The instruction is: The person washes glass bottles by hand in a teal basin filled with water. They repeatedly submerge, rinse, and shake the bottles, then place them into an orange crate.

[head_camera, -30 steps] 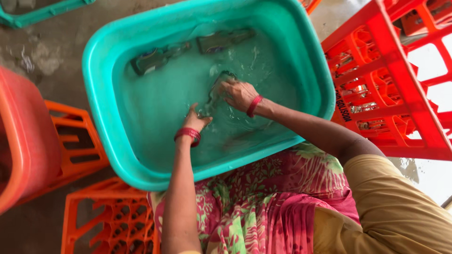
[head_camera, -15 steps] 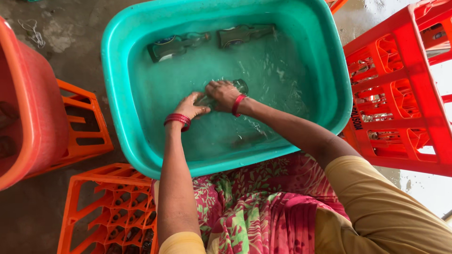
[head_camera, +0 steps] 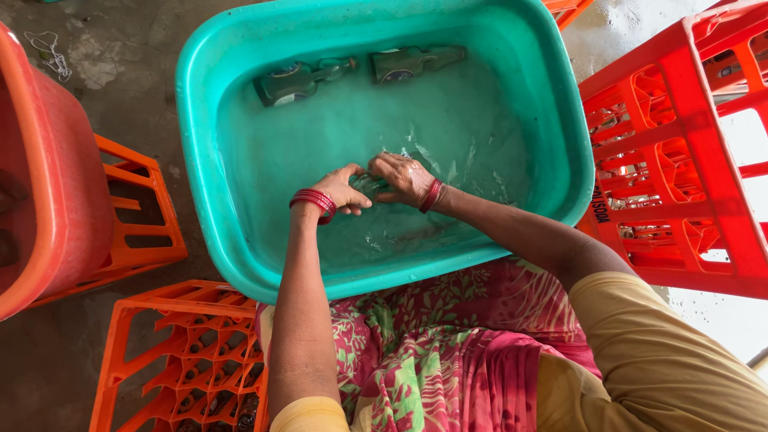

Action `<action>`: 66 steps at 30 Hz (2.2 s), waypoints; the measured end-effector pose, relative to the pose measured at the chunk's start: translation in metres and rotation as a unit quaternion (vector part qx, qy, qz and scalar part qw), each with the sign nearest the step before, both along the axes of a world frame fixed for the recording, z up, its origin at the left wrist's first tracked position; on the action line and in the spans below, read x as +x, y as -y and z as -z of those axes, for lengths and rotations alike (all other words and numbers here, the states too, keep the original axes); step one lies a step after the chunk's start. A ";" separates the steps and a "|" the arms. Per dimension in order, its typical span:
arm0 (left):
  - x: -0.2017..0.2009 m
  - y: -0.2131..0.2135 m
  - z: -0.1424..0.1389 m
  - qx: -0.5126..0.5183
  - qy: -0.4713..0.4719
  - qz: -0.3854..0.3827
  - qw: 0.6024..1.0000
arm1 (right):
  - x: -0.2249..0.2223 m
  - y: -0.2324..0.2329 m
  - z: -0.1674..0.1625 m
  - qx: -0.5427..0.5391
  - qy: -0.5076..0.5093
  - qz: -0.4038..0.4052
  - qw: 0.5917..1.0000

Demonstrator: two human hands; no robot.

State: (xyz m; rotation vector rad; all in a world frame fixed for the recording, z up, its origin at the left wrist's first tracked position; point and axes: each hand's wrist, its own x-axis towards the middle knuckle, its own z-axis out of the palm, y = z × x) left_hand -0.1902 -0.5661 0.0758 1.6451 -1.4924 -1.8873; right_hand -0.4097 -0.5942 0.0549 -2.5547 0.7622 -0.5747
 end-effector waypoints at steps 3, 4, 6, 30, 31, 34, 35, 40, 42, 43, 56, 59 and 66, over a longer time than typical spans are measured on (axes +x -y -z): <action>-0.001 -0.003 0.002 -0.128 0.100 0.033 0.986 | -0.001 0.000 -0.003 0.089 0.044 -0.027 0.995; 0.001 -0.005 0.002 -0.198 0.159 0.043 0.966 | -0.002 0.003 -0.007 0.122 0.069 -0.053 0.989; -0.001 -0.005 0.000 -0.253 0.216 0.037 0.942 | -0.002 0.012 -0.018 0.175 0.059 -0.015 0.983; -0.013 -0.008 -0.008 -0.146 0.202 0.077 0.965 | 0.026 -0.022 -0.031 -0.181 -0.261 0.054 0.947; -0.014 -0.010 -0.004 -0.163 0.245 0.091 0.951 | 0.024 -0.023 -0.029 -0.192 -0.251 0.040 0.948; -0.026 -0.014 0.002 -0.356 0.373 0.099 0.851 | 0.016 0.009 -0.035 0.140 -0.259 -0.019 0.955; -0.030 -0.014 0.002 -0.440 0.408 0.092 0.794 | 0.016 0.021 -0.039 0.208 -0.272 -0.030 0.939; -0.022 -0.007 -0.006 -0.141 0.338 0.128 0.922 | 0.030 0.001 -0.038 0.109 -0.403 0.028 0.908; -0.017 -0.009 -0.004 -0.085 0.271 0.148 0.947 | 0.026 -0.034 -0.029 -0.179 -0.278 0.020 0.944; -0.018 -0.010 -0.002 -0.104 0.234 0.161 0.953 | 0.023 -0.042 -0.026 -0.318 -0.202 0.018 0.926; -0.013 -0.004 -0.009 0.046 0.065 0.031 0.996 | -0.003 0.019 -0.038 0.108 -0.309 -0.038 0.944; -0.011 -0.004 -0.007 0.033 0.080 -0.037 0.996 | -0.004 -0.004 -0.038 0.055 -0.321 -0.008 0.945; 0.011 0.006 -0.007 -0.136 0.294 -0.098 0.941 | 0.027 -0.023 -0.016 -0.022 -0.178 0.093 0.979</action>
